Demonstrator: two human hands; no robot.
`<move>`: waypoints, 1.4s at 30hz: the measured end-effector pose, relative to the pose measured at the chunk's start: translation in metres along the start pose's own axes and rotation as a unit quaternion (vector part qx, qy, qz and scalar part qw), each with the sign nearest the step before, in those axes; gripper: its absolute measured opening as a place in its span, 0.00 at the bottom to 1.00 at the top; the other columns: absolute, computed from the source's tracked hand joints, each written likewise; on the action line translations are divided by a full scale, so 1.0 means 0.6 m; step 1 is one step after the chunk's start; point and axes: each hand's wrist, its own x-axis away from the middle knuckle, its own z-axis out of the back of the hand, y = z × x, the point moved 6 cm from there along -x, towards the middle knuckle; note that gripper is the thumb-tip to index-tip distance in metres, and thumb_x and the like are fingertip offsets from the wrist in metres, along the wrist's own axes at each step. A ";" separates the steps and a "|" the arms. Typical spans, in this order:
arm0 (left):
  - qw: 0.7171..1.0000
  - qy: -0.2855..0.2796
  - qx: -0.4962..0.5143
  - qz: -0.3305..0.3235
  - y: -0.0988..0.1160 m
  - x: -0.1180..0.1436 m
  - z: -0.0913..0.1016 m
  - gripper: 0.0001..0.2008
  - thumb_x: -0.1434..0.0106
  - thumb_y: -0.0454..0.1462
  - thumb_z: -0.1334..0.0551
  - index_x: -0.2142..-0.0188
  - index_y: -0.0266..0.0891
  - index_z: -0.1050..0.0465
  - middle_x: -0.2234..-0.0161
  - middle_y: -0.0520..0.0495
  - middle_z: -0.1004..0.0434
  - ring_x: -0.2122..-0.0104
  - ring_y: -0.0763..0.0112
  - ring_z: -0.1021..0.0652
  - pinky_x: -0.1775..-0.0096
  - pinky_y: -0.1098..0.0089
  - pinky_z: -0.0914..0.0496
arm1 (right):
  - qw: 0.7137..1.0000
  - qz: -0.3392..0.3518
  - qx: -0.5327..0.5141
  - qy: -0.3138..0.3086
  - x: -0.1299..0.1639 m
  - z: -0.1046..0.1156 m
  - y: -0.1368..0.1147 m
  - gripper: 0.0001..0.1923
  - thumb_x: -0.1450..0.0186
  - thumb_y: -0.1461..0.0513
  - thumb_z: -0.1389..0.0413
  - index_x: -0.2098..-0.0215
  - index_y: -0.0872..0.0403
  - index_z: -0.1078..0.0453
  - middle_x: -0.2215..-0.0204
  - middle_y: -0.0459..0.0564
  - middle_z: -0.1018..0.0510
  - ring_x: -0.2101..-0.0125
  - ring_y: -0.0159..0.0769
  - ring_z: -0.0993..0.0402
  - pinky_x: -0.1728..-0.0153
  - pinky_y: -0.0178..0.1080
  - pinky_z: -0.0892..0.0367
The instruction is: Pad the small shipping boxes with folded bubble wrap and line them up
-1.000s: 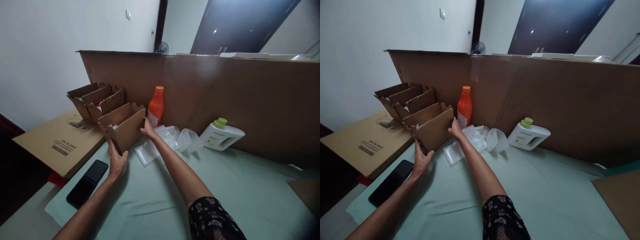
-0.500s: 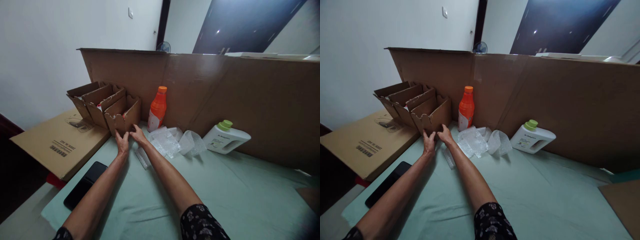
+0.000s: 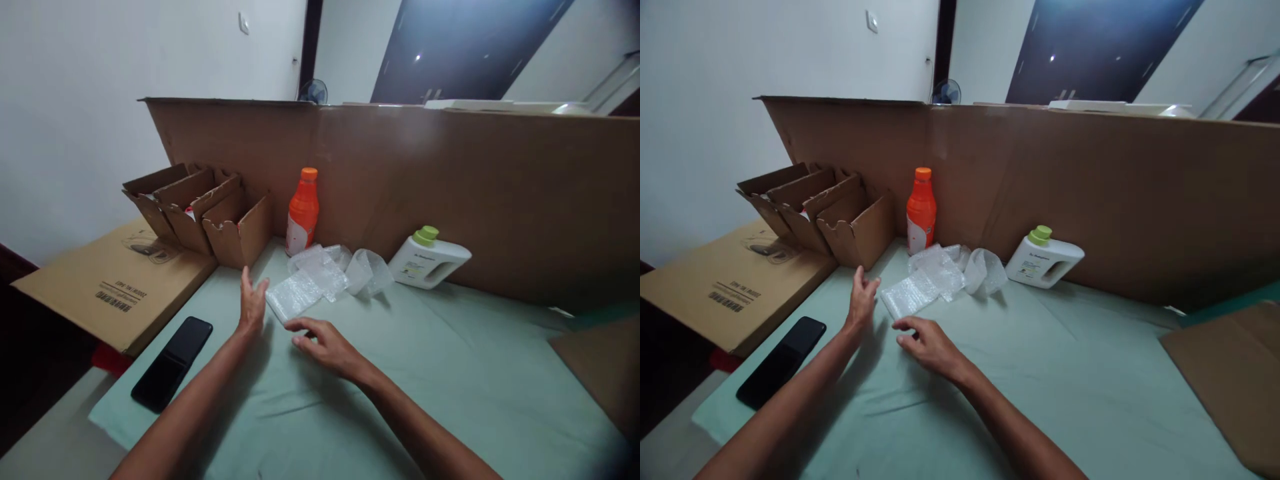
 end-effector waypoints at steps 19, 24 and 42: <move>0.873 -0.223 -0.362 -0.238 0.040 0.162 -0.090 0.17 0.37 0.41 0.46 0.57 0.38 0.22 0.55 0.39 0.22 0.53 0.53 0.24 0.48 0.55 0.30 | 0.933 -0.197 0.098 0.286 0.560 0.169 0.123 0.15 0.32 0.56 0.47 0.52 0.50 0.23 0.51 0.54 0.19 0.49 0.45 0.23 0.47 0.50 0.28; 0.856 -0.280 -0.307 -0.306 0.054 0.229 -0.141 0.18 0.38 0.44 0.42 0.52 0.40 0.23 0.47 0.37 0.25 0.47 0.49 0.26 0.45 0.49 0.32 | 0.944 -0.139 0.144 0.263 0.471 0.178 0.119 0.15 0.31 0.59 0.48 0.50 0.49 0.24 0.49 0.53 0.20 0.48 0.44 0.24 0.45 0.50 0.29; 0.863 -0.242 -0.424 -0.131 0.054 0.004 -0.284 0.17 0.44 0.48 0.48 0.75 0.39 0.29 0.73 0.32 0.25 0.64 0.38 0.22 0.64 0.48 0.28 | 0.922 -0.207 0.232 0.233 0.087 0.286 0.162 0.32 0.37 0.52 0.37 0.38 0.49 0.38 0.45 0.45 0.22 0.47 0.41 0.25 0.49 0.40 0.31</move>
